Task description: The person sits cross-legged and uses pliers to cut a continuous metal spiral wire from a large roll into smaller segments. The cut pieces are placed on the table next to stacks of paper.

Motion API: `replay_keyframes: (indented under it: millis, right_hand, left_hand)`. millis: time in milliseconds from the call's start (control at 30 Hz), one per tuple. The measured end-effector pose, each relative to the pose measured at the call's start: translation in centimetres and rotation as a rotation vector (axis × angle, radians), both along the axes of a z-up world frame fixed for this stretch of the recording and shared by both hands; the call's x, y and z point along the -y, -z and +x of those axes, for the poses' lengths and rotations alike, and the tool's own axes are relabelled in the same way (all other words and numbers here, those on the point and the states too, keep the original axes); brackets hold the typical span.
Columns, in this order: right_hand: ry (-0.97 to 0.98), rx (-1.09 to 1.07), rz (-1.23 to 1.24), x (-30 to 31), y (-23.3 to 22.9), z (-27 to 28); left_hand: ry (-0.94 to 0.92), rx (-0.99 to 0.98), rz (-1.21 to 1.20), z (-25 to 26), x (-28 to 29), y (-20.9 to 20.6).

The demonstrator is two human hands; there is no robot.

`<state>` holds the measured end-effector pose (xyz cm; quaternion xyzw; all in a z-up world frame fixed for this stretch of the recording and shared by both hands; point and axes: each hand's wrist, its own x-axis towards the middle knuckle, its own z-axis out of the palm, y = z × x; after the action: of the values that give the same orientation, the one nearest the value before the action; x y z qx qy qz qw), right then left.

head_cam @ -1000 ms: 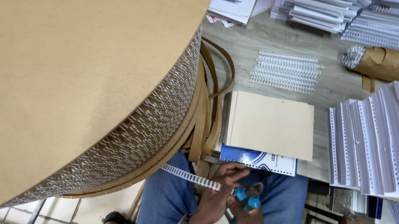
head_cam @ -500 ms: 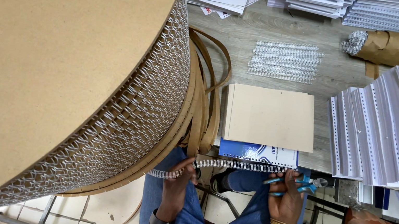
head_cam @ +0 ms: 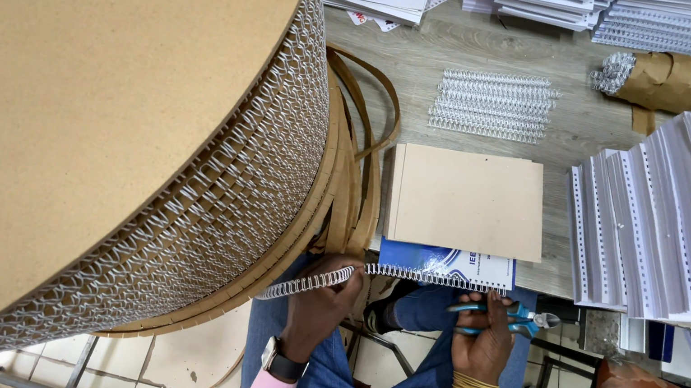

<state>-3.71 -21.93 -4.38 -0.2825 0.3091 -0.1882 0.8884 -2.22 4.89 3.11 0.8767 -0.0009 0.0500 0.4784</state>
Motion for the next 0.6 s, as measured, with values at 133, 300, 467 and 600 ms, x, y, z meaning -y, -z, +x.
replay_keyframes:
  millis: [133, 300, 467, 600]
  right_hand:
    - [0.012, -0.043, -0.077, -0.5, -1.3, 0.2]
    - [0.045, -0.158, -0.203, -2.7, -0.9, -2.0]
    - [-0.631, -0.109, -0.505, -7.3, -2.8, -6.5]
    - [-0.803, -0.247, -0.517, -9.1, -4.7, -6.0]
  left_hand:
    - [-0.022, -0.113, -0.187, 1.1, 1.8, -1.6]
    - [-0.058, -0.179, -0.394, 1.9, 3.9, -0.9]
    - [-0.039, -0.427, -0.843, 2.5, 4.3, 0.6]
    - [-0.092, -0.428, -0.835, 2.4, 4.6, 0.4]
